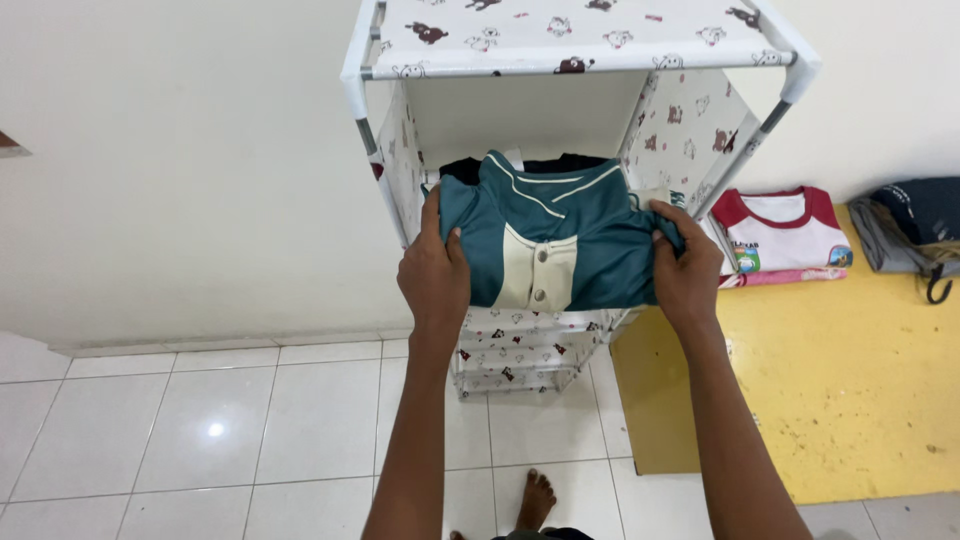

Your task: The person folds a pair of black shorts on a yellow table, then places them on a stack. They then pick up several folded t-shirts from the table and place them one by one onto a white shelving unit.

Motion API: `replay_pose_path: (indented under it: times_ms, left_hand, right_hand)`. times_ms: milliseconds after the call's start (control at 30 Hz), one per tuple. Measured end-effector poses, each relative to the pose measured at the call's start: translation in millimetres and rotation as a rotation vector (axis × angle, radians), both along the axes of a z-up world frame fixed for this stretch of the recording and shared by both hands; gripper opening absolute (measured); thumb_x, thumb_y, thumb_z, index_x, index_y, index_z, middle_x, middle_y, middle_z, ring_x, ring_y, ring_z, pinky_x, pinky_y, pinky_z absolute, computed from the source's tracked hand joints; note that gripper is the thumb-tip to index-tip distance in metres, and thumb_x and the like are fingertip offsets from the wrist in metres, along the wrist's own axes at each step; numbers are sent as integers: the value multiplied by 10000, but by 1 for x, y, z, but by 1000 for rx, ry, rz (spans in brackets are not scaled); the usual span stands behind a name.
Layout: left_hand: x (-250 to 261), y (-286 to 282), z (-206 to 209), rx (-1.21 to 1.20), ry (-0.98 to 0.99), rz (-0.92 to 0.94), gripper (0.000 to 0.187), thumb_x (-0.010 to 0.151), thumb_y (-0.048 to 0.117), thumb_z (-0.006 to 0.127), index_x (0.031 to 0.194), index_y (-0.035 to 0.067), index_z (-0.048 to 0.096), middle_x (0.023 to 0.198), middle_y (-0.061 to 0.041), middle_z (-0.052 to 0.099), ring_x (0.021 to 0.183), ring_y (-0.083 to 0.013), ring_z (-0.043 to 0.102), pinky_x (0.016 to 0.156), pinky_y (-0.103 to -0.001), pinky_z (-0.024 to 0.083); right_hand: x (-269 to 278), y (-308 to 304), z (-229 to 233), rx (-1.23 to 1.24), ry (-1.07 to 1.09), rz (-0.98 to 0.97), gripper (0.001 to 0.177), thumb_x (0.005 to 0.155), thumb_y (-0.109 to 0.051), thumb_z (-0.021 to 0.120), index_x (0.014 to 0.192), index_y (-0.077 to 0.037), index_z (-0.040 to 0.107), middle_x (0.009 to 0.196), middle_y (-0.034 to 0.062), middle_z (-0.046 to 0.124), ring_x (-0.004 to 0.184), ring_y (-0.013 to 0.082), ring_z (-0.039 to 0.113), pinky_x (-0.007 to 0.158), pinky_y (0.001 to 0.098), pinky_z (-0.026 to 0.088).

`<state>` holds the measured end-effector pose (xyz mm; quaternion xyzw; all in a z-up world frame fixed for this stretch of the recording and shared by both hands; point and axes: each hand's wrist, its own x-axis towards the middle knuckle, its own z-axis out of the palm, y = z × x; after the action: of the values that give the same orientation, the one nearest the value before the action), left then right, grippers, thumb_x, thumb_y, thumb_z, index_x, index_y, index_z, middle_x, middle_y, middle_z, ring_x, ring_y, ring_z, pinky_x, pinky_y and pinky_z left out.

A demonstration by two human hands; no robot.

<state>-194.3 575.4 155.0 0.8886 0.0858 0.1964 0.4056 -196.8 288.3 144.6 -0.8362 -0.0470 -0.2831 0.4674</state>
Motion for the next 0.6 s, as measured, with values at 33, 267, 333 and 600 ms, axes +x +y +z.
replay_pose_path:
  times_ms: [33,267,333,600]
  left_hand:
    - [15,-2,0,25,-75,0,558,1000,111,624,1524,191,452,750,-162,715,659,-309,712,636,-447,532]
    - [89,5,-21,128,-306,3,594,959,30,621,1517,114,435,973,-214,743,814,-379,734,715,-490,567]
    - [102,2,-27,135,-245,10,584,975,32,609,1523,122,428,990,-217,741,835,-387,733,712,-497,566]
    - [140,3,-41,135,-62,25,584,959,19,575,1511,128,417,1027,-242,725,895,-444,706,743,-544,551]
  right_hand:
    - [16,-1,3,-34,23,-12,342,1002,56,589,1319,-37,680,1062,152,727,888,180,644,833,280,507]
    - [89,-12,6,-217,-158,67,368,954,118,572,1283,-10,675,1129,232,719,985,322,720,892,373,546]
    - [102,-15,-1,-193,-106,89,366,962,105,569,1293,-18,663,1113,229,717,952,325,721,882,376,551]
    - [137,-14,-21,-272,-13,42,340,949,81,593,1255,-38,679,1057,234,724,935,377,723,839,423,557]
